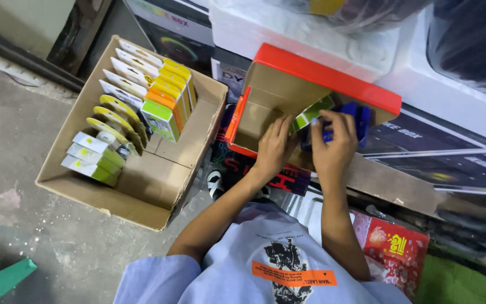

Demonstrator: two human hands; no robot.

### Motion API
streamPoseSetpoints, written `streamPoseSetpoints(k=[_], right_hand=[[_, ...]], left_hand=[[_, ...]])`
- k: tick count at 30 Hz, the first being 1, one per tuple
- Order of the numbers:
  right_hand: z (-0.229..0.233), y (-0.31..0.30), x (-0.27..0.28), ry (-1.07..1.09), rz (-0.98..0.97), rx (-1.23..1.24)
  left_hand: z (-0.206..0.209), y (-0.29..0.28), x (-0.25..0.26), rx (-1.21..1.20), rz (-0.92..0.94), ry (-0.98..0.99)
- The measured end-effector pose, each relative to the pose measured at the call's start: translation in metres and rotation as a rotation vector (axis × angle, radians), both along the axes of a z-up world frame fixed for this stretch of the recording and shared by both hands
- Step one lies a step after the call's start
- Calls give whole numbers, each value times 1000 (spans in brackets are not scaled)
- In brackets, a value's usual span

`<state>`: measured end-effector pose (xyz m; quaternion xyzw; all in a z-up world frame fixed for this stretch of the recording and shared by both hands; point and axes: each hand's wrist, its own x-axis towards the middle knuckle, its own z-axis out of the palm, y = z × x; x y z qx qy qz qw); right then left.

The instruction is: The person picks packaged phone accessories, including blister-packed chargers, earphones and boxed cables, from a shelf and places them one by one into a large cardboard box, arranging the packages inside. They also move an orange box aside to reach items and handle a blue Samsung box at the end.

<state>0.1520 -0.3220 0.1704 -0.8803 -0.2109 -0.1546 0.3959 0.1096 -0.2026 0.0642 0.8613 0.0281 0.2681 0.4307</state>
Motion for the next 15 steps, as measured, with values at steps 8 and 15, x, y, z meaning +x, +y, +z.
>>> streamPoseSetpoints(k=[8, 15], right_hand=[[11, -18, 0, 48, 139, 116], [33, -11, -6, 545, 501, 533]], left_hand=[[43, 29, -33, -58, -75, -206], [98, 65, -63, -165, -95, -374]])
